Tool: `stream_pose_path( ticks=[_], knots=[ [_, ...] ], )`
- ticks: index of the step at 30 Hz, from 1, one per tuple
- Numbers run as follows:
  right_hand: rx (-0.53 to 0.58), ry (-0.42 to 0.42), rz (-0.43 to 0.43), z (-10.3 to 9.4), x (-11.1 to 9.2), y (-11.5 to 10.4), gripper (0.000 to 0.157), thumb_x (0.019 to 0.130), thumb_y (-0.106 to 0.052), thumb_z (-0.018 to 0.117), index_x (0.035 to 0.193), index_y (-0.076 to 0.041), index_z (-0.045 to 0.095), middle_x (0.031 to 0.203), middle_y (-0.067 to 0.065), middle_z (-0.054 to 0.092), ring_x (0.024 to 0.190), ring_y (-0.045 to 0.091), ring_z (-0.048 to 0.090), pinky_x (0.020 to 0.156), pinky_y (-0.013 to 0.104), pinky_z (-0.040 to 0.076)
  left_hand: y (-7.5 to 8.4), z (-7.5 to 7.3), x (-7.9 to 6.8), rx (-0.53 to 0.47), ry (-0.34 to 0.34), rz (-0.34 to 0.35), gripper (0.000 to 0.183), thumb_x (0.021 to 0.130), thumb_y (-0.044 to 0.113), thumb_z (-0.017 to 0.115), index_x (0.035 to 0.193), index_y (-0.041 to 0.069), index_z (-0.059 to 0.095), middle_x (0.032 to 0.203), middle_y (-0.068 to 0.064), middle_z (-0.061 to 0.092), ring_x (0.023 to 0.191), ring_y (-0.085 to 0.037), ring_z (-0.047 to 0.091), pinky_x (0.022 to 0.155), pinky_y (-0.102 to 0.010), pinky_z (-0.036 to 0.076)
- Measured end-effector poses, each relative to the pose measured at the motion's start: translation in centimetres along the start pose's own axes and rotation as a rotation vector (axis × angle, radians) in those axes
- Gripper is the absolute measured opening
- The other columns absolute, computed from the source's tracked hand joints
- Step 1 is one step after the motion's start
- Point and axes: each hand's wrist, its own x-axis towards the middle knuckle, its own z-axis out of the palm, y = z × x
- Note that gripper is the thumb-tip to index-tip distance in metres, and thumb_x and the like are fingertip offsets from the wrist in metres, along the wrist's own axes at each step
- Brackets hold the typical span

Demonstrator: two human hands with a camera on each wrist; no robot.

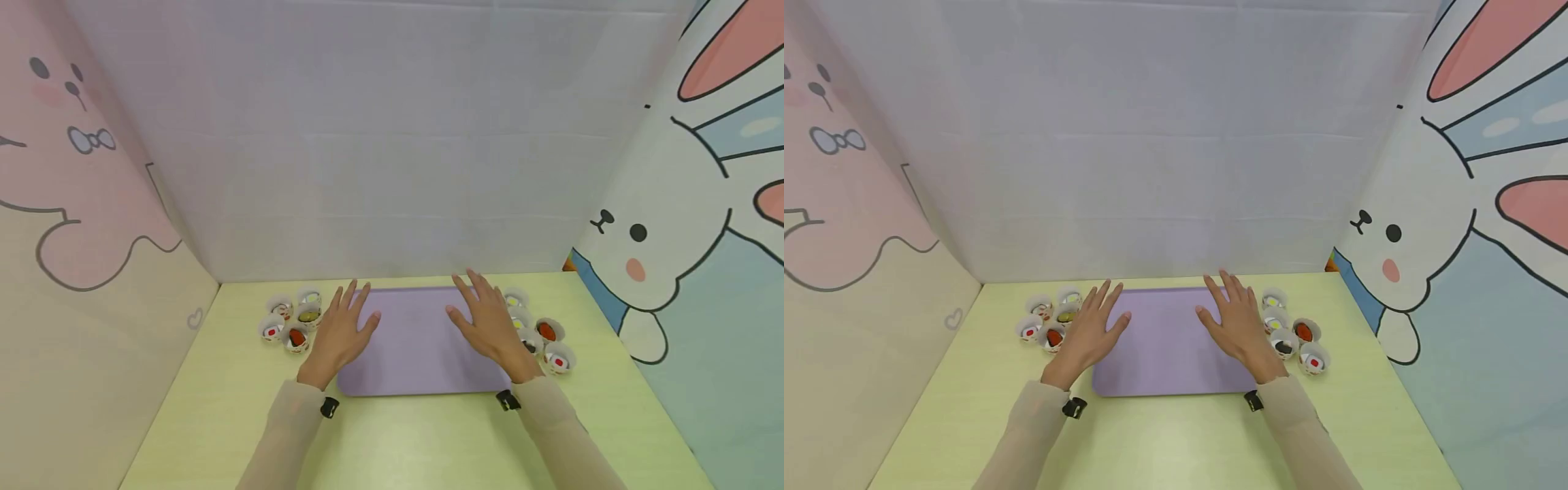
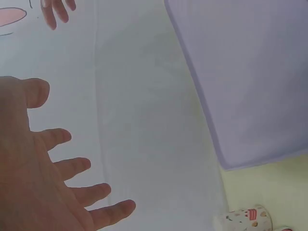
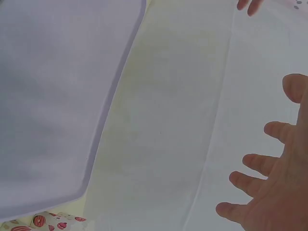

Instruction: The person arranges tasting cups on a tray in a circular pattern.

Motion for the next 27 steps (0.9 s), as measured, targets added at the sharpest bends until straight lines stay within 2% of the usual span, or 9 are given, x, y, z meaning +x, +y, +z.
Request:
stream_pose_path(
  ticks=[5, 12, 18, 23, 27],
  knots=[
    [0.048, 0.069, -0.023, -0.2, -0.8, 0.9, 0.064, 0.099, -0.038, 0.053, 0.154, -0.014, 0.032, 0.161, 0.018, 0.024, 0.146, 0.042, 0.026, 0.112, 0.066, 0.023, -1.1, 0.6, -0.7, -0.073, 0.018, -0.024, 0.064, 0.101, 0.049, 0.043, 0.157, 0.023, 0.026, 0.165, -0.009, 0.019, 0.150, -0.038, 0.019, 0.102, -0.072, 0.034],
    [0.091, 0.102, 0.016, -0.4, -2.1, 2.4, 0.065, 0.099, -0.035, 0.055, 0.155, -0.015, 0.029, 0.161, 0.019, 0.024, 0.143, 0.046, 0.030, 0.109, 0.067, 0.028, -2.4, 1.5, -1.4, -0.183, 0.026, -0.085, 0.066, 0.099, 0.045, 0.049, 0.157, 0.023, 0.025, 0.164, -0.008, 0.022, 0.148, -0.037, 0.025, 0.112, -0.062, 0.030],
    [0.121, 0.128, 0.071, -0.4, -3.1, 3.8, 0.066, 0.099, -0.035, 0.055, 0.155, -0.016, 0.028, 0.161, 0.017, 0.025, 0.142, 0.045, 0.030, 0.107, 0.066, 0.030, -3.5, 2.3, -2.0, -0.220, 0.021, -0.118, 0.066, 0.099, 0.041, 0.051, 0.156, 0.022, 0.026, 0.162, -0.011, 0.025, 0.145, -0.040, 0.031, 0.110, -0.063, 0.033],
    [0.158, 0.146, 0.107, -0.4, -4.0, 4.8, 0.066, 0.098, -0.034, 0.056, 0.155, -0.014, 0.029, 0.160, 0.017, 0.026, 0.141, 0.046, 0.031, 0.101, 0.068, 0.035, -4.4, 2.9, -2.4, -0.247, 0.024, -0.139, 0.065, 0.098, 0.038, 0.053, 0.155, 0.018, 0.030, 0.160, -0.014, 0.029, 0.144, -0.039, 0.034, 0.110, -0.062, 0.033],
    [0.167, 0.179, 0.117, -0.5, -4.6, 5.5, 0.067, 0.096, -0.030, 0.059, 0.154, -0.012, 0.031, 0.158, 0.020, 0.029, 0.139, 0.048, 0.032, 0.101, 0.070, 0.033, -5.0, 3.4, -2.7, -0.266, 0.036, -0.142, 0.065, 0.097, 0.035, 0.056, 0.154, 0.015, 0.031, 0.159, -0.016, 0.031, 0.143, -0.040, 0.035, 0.109, -0.062, 0.034]
  ],
)
